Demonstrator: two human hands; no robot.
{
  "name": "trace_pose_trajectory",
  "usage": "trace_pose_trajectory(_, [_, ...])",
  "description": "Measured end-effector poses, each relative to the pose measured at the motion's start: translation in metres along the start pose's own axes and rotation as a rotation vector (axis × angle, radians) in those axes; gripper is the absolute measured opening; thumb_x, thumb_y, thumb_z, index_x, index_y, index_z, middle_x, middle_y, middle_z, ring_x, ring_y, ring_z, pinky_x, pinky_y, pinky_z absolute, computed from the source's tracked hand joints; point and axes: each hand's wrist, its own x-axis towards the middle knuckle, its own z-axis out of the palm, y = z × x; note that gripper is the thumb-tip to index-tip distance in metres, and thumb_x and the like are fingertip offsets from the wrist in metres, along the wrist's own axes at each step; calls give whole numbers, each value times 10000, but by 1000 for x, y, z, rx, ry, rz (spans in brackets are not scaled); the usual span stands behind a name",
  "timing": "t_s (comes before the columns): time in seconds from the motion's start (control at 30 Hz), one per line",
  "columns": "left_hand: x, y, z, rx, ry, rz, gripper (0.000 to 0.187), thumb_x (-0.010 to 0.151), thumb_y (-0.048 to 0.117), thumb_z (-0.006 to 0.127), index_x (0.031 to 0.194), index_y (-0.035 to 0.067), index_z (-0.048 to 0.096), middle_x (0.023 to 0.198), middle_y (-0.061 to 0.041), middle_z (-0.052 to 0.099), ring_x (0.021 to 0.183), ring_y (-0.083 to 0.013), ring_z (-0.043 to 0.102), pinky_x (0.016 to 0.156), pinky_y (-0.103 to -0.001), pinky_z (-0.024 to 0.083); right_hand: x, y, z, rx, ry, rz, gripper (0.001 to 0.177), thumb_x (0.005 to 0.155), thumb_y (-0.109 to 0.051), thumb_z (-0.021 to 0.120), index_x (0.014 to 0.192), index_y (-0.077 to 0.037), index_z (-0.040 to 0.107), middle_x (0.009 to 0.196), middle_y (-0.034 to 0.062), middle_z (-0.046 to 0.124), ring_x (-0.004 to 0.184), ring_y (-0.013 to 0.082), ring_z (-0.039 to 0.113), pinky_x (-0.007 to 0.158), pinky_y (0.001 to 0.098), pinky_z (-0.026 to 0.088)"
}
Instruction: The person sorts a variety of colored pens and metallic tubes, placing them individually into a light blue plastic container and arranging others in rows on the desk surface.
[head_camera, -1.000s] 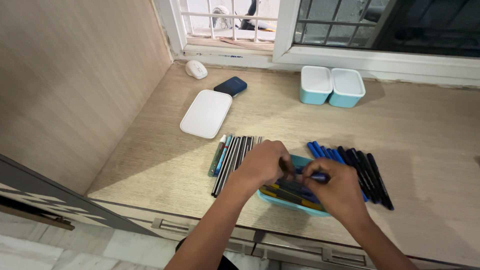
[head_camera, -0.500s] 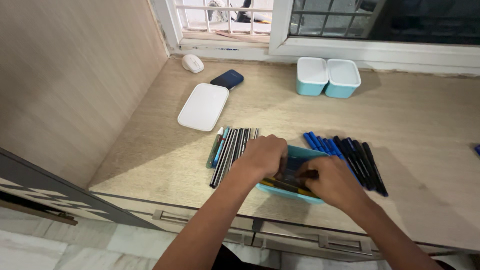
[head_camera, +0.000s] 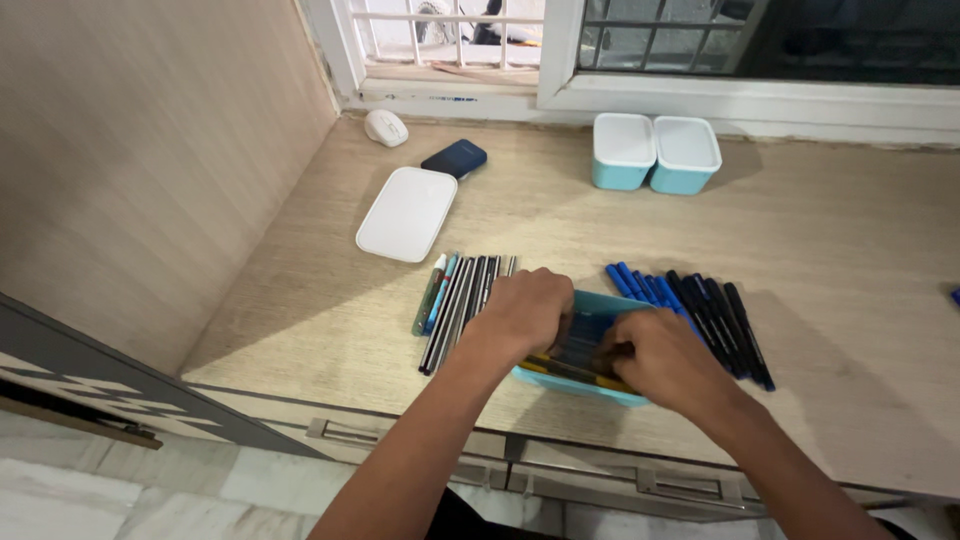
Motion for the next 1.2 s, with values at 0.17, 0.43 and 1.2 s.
trace_pose_trajectory(0.17, [-4,0,3,-23,23,-20,36,627,135,791,620,167,777,846,-131,762,866,-341,742,762,-429,589,1,6,3,32,-14,-5,220,693,-51,748,895,-88,824,894,156,774,860,322,743,820,420,582])
trace_pose_trajectory(0.43, [-9,2,4,-77,6,-25,58,584,126,792,566,177,772,798,-127,748,835,-340,737,762,-429,580,-1,3,-5,44,-64,4,202,725,-68,759,917,-79,823,895,153,783,847,304,761,801,407,585])
trace_pose_trajectory(1.2, [4,13,-9,-88,37,-10,161,696,59,709,689,180,815,831,-104,771,848,-326,731,778,-445,574,-6,5,-22,344,32,-17,156,813,-173,792,907,-49,804,744,103,765,645,169,699,647,342,547])
